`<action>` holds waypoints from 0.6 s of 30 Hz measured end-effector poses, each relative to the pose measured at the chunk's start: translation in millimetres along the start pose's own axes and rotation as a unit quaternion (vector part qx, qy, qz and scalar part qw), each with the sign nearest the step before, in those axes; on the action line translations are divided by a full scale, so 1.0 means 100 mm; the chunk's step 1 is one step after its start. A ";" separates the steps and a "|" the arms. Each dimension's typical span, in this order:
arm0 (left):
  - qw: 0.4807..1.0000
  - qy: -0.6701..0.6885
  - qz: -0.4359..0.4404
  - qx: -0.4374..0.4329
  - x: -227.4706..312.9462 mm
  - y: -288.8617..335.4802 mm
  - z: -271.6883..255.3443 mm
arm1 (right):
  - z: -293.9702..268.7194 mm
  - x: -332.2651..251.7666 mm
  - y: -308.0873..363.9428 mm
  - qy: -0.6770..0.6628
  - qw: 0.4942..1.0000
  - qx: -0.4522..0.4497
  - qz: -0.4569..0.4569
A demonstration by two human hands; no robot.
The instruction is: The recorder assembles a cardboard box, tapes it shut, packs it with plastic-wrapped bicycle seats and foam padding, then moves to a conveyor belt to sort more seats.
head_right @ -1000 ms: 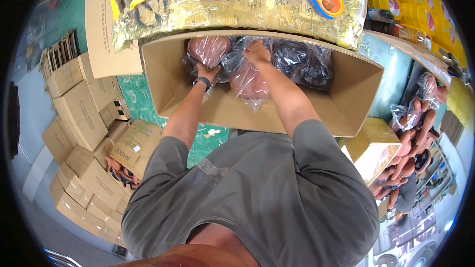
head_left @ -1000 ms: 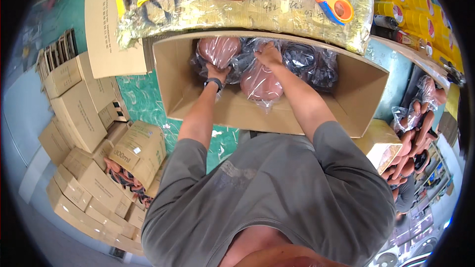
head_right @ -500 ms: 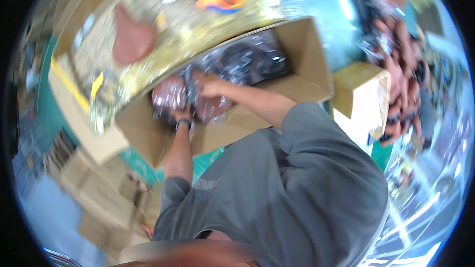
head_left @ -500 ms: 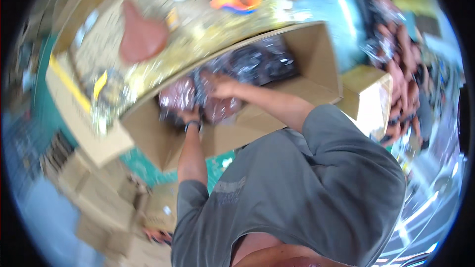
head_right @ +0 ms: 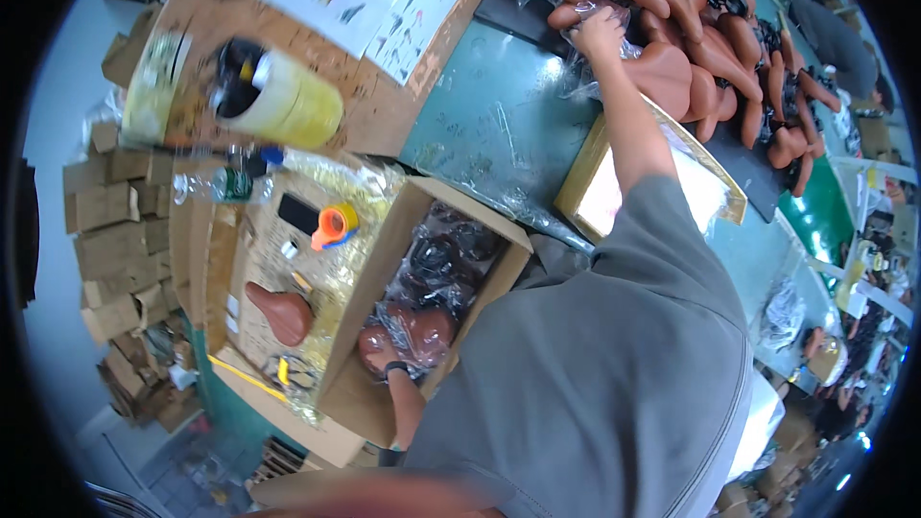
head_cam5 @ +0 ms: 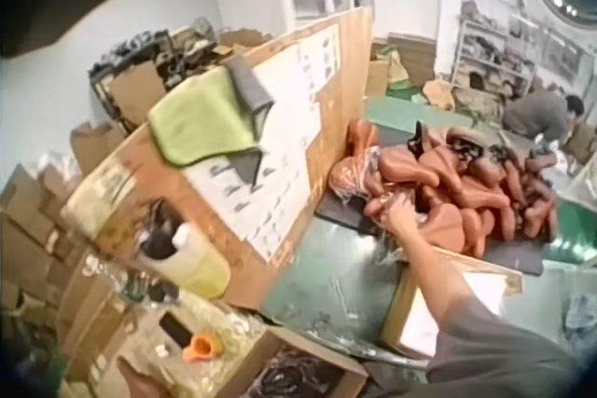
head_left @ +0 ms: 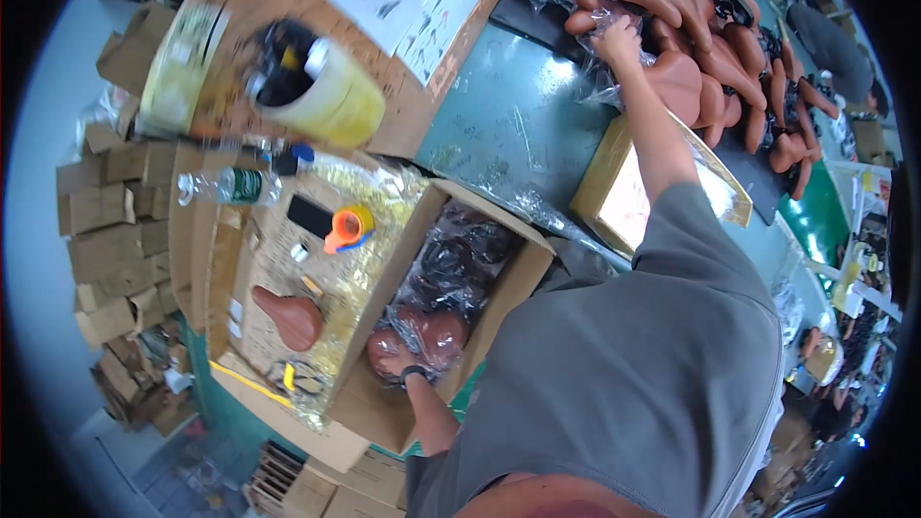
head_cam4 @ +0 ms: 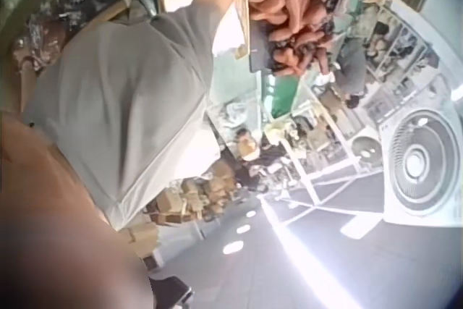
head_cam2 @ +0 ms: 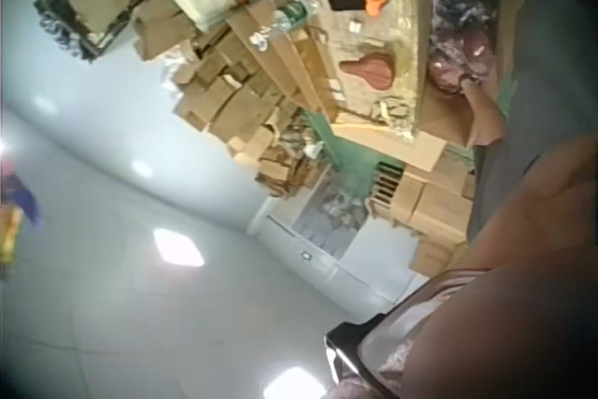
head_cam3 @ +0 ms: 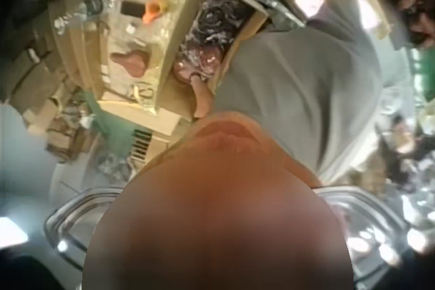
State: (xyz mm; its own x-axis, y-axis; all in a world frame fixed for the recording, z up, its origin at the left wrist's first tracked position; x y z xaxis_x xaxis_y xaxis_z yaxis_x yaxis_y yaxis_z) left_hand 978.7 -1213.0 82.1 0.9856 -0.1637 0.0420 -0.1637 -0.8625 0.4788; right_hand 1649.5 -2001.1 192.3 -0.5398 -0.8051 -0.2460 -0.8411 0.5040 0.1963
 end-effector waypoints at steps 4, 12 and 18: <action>0.961 0.164 0.221 0.002 1.11 0.50 -0.01 | 0.54 1.11 -0.95 0.159 0.926 -0.337 0.057; 0.844 0.114 0.491 -0.186 3.91 3.13 -0.12 | 0.12 0.40 -0.42 0.158 0.951 -0.128 -0.233; 0.631 0.199 0.332 -0.672 5.41 4.63 1.02 | -0.80 0.40 0.48 -0.245 0.946 -0.052 -0.205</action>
Point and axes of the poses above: each hand's wrist, its own y-axis away from the middle knuckle, its own z-axis out of the palm, x = y × z, the point moved 7 cm from there along -y, towards the middle knuckle, and after that the axes turned 12 degrees about -x, right-handed, at the moved point
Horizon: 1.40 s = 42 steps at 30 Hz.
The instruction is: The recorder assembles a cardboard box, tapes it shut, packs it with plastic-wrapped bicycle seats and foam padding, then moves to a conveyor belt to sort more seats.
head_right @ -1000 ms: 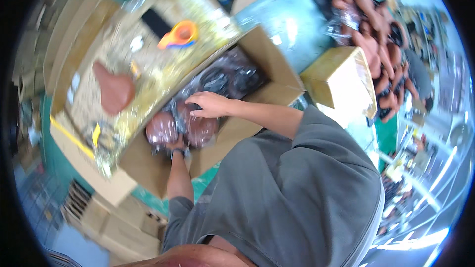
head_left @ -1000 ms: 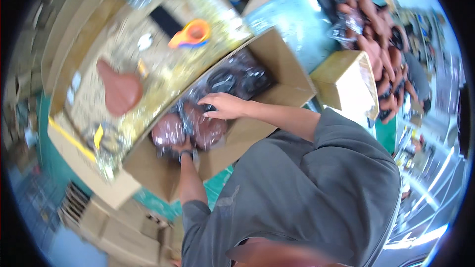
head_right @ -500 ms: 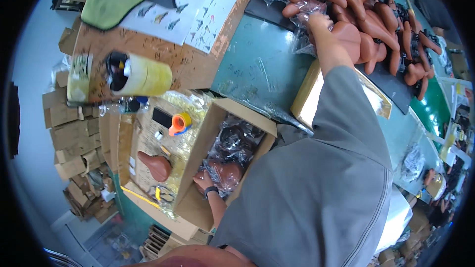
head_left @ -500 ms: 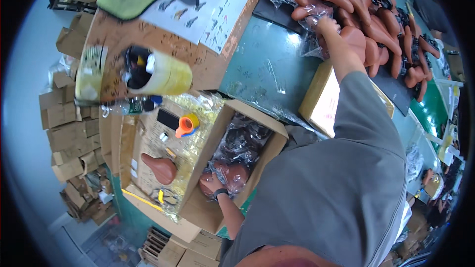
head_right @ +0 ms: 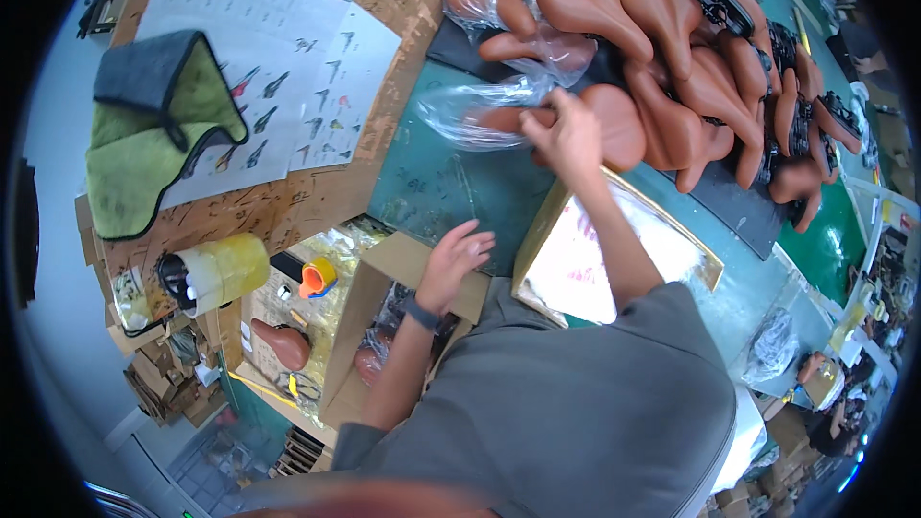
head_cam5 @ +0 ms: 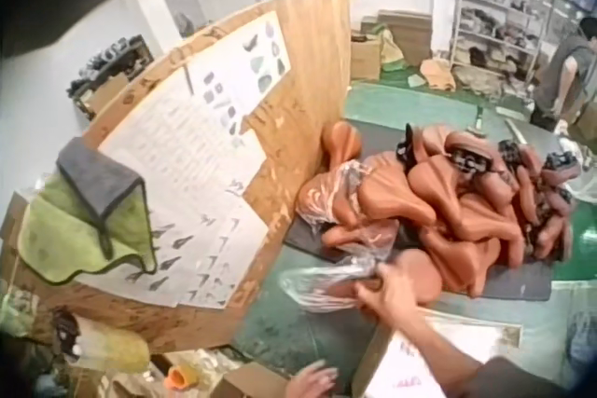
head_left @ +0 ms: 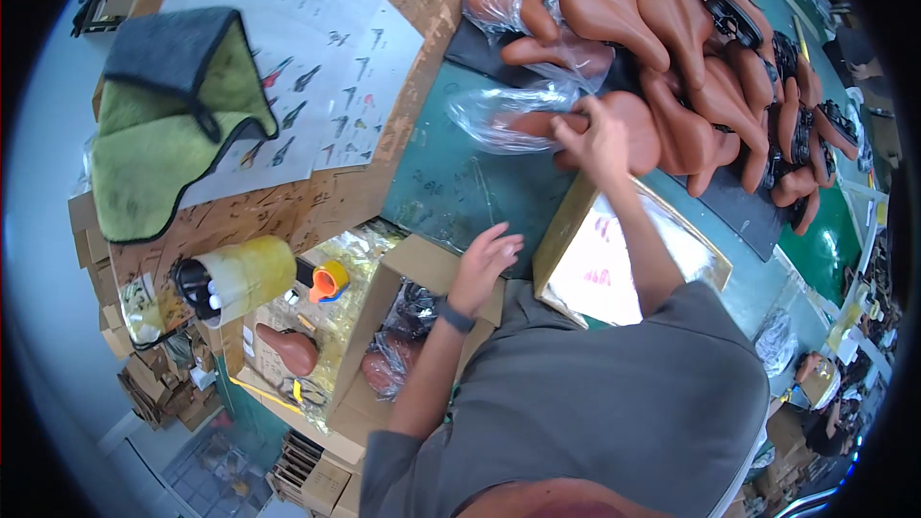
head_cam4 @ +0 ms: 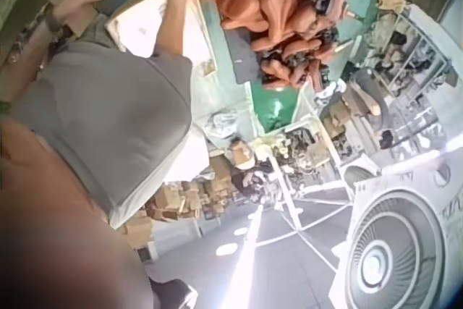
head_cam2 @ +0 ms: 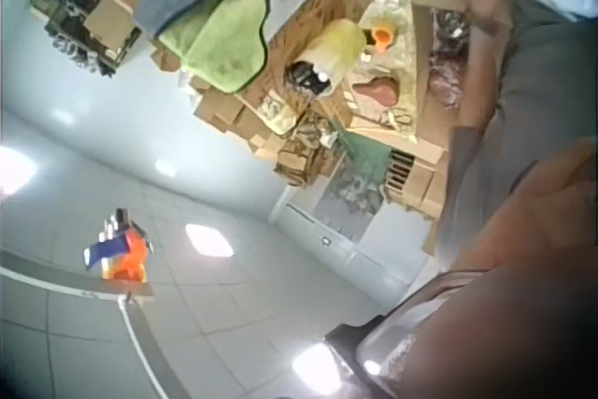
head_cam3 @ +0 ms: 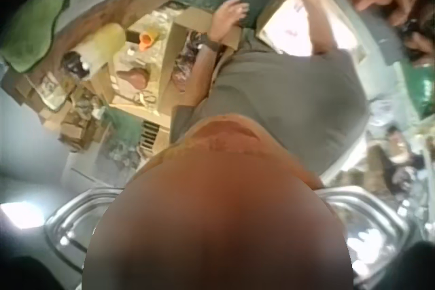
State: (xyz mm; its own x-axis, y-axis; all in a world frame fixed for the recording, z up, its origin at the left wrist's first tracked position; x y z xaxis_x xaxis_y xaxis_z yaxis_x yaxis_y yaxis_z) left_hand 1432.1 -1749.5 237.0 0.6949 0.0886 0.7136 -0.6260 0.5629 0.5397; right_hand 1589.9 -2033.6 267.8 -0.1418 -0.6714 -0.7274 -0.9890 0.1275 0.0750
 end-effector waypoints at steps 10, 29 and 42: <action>0.949 0.255 0.003 0.186 -0.76 -0.48 -0.98 | 0.55 -0.56 0.15 -0.017 0.869 -0.460 -0.183; 0.789 0.382 0.236 0.419 -2.69 4.53 -0.65 | 2.63 0.00 -1.06 0.316 0.880 -0.353 0.027; 0.826 0.375 0.071 0.415 -4.34 3.37 -2.93 | 2.48 -0.87 2.61 -0.289 0.818 -0.421 0.267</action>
Point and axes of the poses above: each hand's wrist, its own y-axis away from the middle knuckle, its own z-axis out of the palm, x = y × z, the point moved 7 cm from there along -y, towards the middle knuckle, and after that the axes turned 12 degrees about -x, right-handed, at the moved point
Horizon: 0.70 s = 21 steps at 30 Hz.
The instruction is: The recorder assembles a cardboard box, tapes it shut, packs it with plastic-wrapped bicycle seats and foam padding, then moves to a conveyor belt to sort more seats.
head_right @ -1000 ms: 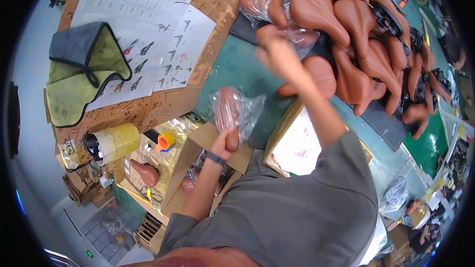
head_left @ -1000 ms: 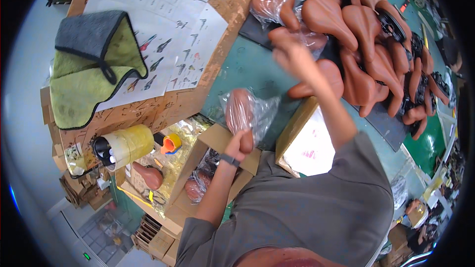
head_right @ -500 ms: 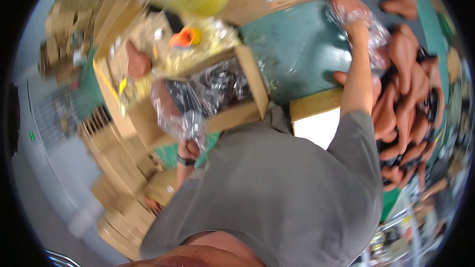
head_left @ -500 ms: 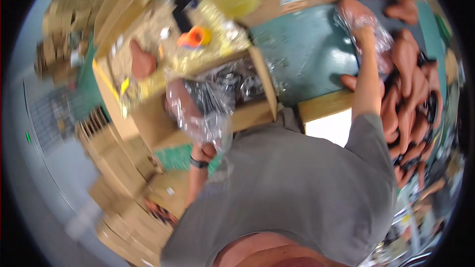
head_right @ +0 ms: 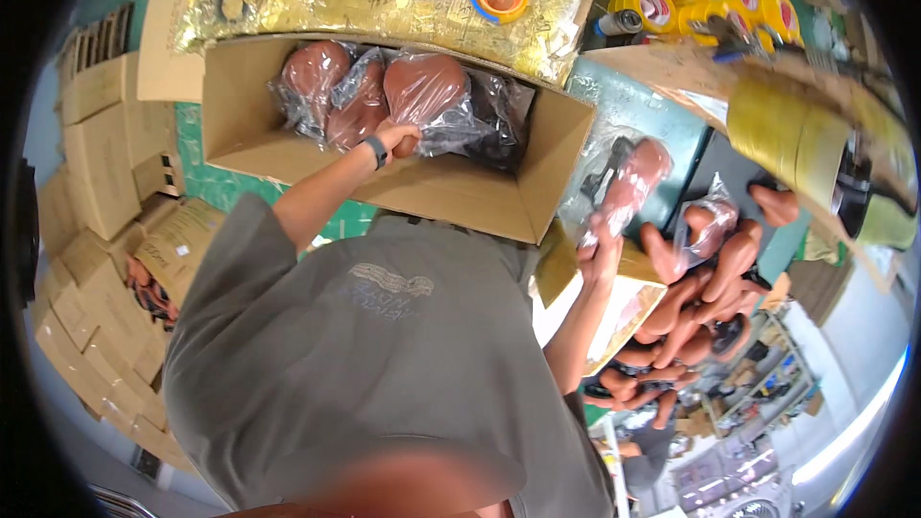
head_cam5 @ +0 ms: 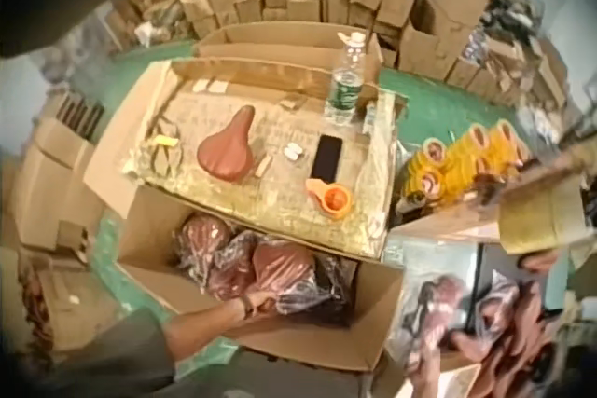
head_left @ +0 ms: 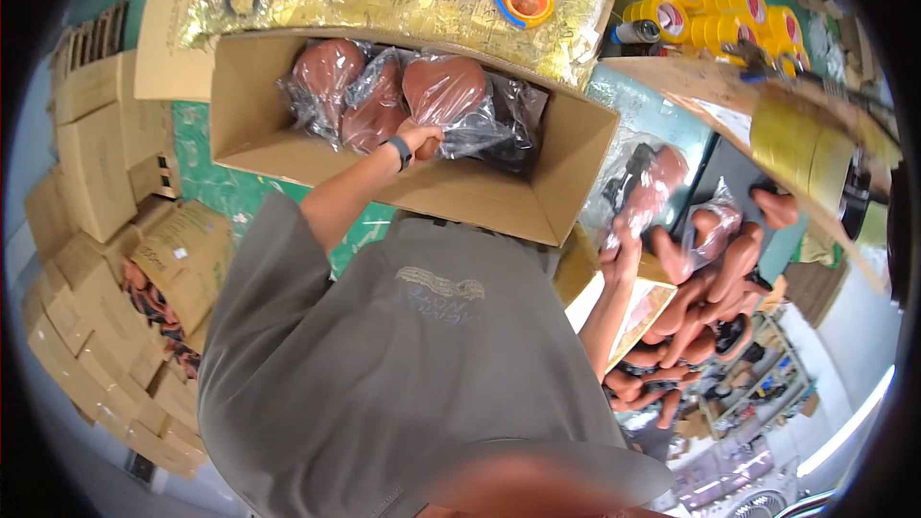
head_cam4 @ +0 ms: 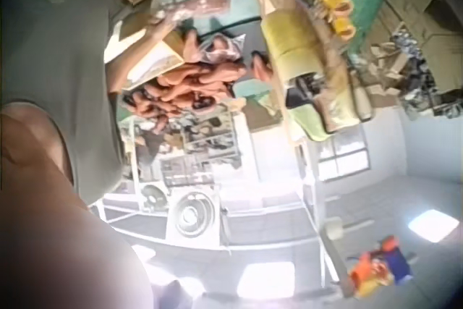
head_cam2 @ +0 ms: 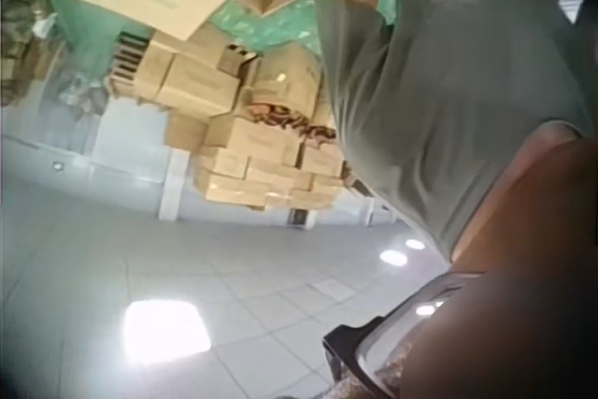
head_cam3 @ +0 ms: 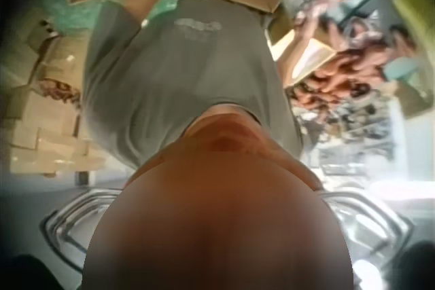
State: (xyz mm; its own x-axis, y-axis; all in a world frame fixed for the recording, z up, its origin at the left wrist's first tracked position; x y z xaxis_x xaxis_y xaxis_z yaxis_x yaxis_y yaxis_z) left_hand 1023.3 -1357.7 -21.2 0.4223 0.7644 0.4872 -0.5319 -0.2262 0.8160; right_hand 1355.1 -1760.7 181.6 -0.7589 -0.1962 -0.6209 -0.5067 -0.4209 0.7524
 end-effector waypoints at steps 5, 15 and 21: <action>0.989 0.019 0.062 0.135 -0.66 -0.76 -0.77 | 1.62 -0.75 0.40 0.439 0.871 -0.191 -0.109; 0.987 -0.035 0.102 0.115 -0.51 -0.97 -0.50 | 3.19 1.45 -2.54 0.893 0.163 -0.388 -0.158; 0.895 -0.390 0.092 0.197 -0.74 -1.48 -0.75 | 3.09 1.46 -2.86 0.794 0.556 -0.232 -0.078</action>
Point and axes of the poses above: each hand's wrist, its own y-axis away from the middle knuckle, its own z-axis out of the palm, x = y × z, the point moved 7 cm from there along -y, towards the middle knuckle, and after that the axes turned 12 degrees about -x, right-handed, at the moved point
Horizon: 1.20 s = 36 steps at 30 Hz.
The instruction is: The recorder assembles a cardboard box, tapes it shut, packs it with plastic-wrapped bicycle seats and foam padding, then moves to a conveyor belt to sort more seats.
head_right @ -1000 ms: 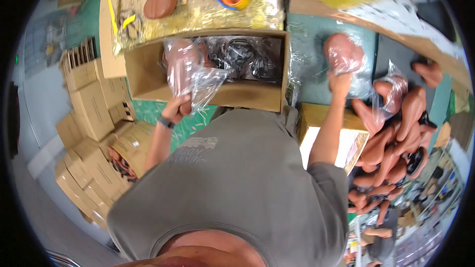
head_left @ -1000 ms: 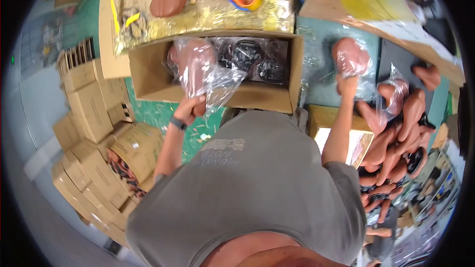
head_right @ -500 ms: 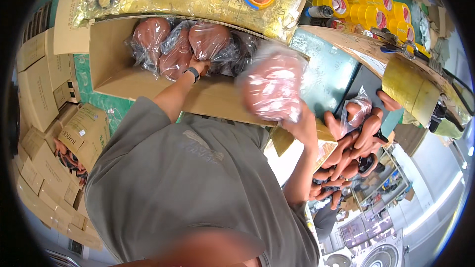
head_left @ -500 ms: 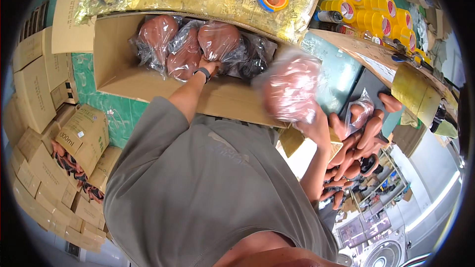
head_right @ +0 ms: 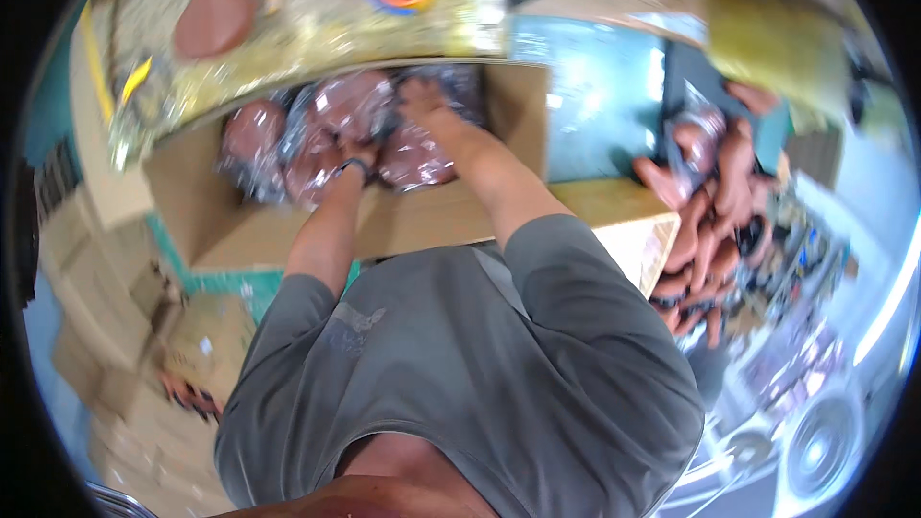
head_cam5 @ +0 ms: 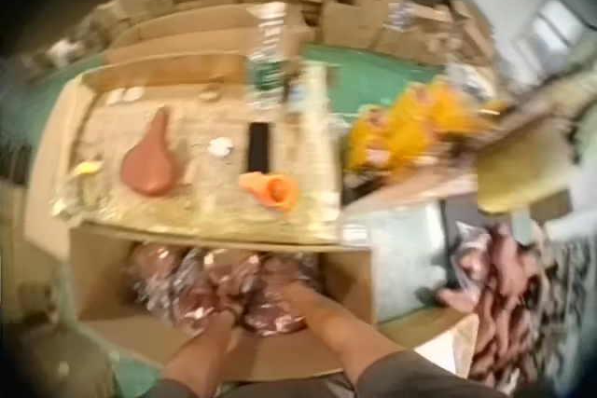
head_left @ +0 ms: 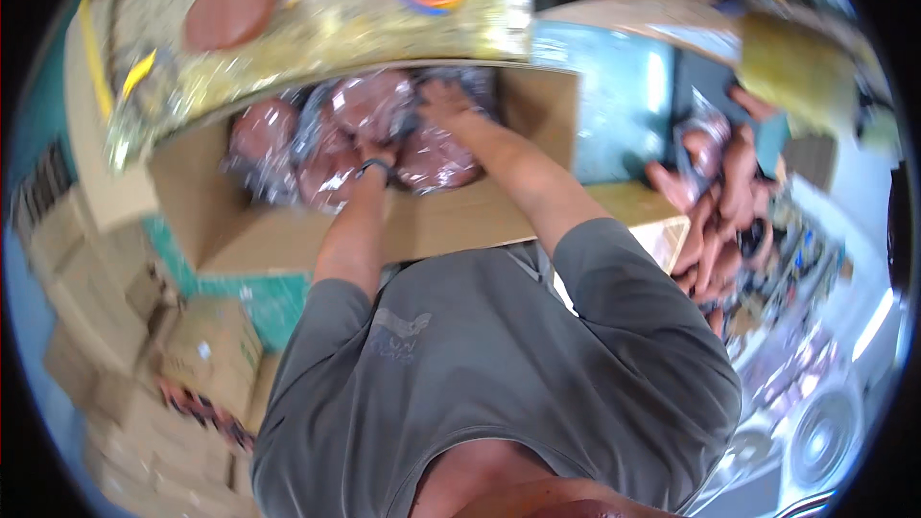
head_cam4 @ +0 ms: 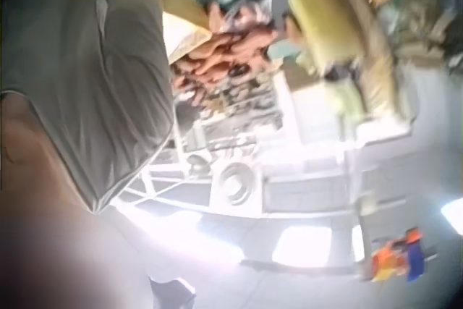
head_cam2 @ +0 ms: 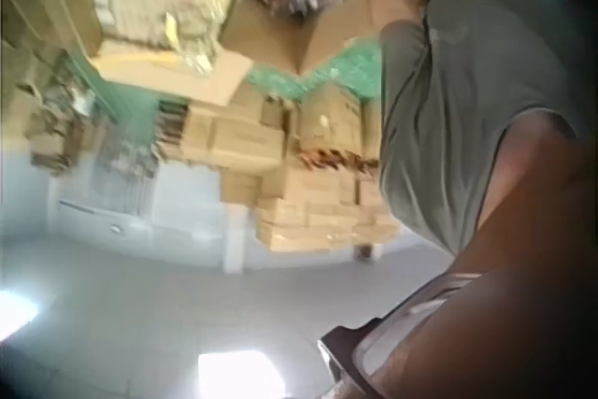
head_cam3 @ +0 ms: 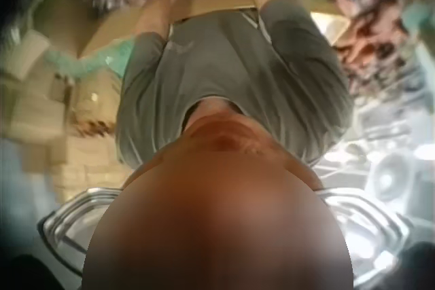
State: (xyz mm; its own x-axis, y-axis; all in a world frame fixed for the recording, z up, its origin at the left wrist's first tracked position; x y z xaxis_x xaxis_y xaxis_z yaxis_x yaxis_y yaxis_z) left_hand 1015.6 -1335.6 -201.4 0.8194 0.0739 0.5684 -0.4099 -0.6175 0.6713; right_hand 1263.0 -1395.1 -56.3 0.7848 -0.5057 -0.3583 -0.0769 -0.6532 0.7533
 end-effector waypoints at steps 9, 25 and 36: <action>0.984 0.108 -0.129 -0.063 -0.16 0.42 -0.42 | -1.67 1.34 3.90 -0.191 0.827 0.529 0.024; 0.991 0.026 0.108 -0.068 1.96 2.24 -0.59 | 0.35 6.19 4.47 -0.434 0.690 0.251 0.522; 0.956 -0.259 0.079 -0.116 1.90 2.69 -1.03 | -0.39 1.07 4.67 -0.772 0.599 0.175 -0.124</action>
State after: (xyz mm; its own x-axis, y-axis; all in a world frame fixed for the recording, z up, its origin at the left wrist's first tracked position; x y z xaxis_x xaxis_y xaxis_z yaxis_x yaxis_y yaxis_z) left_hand 1019.7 -1406.7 136.1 0.8033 -0.4402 0.4012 -0.5742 -0.3936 0.7179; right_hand 1335.3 -1732.4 279.2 -0.6836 -0.1103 -0.7214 -0.4115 -0.7581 0.5059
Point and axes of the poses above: each hand's wrist, its own y-axis away from the middle knuckle, its own z-axis out of the palm, x = y × z, the point moved 7 cm from there along -y, towards the middle knuckle, and after that the axes turned 12 degrees about -x, right-handed, at the moved point
